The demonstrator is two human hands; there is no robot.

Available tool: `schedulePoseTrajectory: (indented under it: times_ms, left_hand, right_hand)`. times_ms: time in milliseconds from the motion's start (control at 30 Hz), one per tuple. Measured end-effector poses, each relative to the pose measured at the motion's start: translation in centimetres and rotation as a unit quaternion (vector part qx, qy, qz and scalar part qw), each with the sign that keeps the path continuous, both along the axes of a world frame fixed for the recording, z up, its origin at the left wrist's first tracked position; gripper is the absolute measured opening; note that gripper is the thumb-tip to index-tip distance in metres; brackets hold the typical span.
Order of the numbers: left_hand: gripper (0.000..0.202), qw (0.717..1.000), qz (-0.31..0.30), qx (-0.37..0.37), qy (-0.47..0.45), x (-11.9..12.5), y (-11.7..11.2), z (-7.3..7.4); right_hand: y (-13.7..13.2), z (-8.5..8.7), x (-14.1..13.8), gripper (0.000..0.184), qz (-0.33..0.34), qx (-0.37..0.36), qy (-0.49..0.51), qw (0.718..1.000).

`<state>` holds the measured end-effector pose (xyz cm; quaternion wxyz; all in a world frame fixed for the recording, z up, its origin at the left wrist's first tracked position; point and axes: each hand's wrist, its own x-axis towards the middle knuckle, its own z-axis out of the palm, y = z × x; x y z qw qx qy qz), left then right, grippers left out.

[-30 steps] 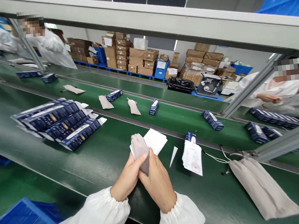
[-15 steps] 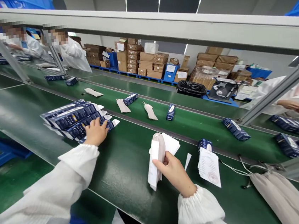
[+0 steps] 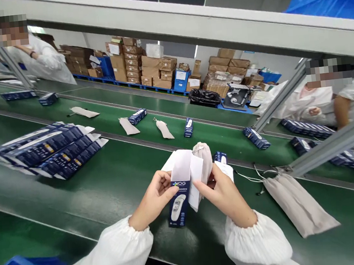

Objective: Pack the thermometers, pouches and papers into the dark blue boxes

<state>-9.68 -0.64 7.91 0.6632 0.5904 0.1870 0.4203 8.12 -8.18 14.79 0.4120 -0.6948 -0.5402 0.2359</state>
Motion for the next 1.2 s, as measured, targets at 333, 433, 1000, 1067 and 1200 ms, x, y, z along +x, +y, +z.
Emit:
schedulePoseTrajectory:
  times_ms: [333,433,1000,1067,1200]
  left_hand:
    - [0.058,0.952,0.135,0.235,0.14,3.8,-2.6,0.0]
    - [0.056,0.929,0.181,0.278,0.161,4.4,-3.2,0.4]
    - [0.047,0.957,0.111,0.23,0.137,1.3,-2.8,1.6]
    - [0.047,0.959,0.1,0.213,0.157,0.3,-2.9,1.9]
    - [0.048,0.963,0.089,0.187,0.172,-0.5,-3.4,2.2]
  right_hand:
    - [-1.3,2.3,1.6,0.039,-0.112,0.177,-0.022,0.977]
    - [-1.6,0.8,0.2,0.037,-0.103,0.148,-0.115,0.977]
    - [-1.5,3.7,-1.5,0.019,0.144,0.184,-0.451,0.861]
    - [-1.4,2.7,-2.1,0.022,0.158,0.178,-0.454,0.859]
    - [-1.7,1.7,-2.5,0.017,0.157,0.2,-0.38,0.889]
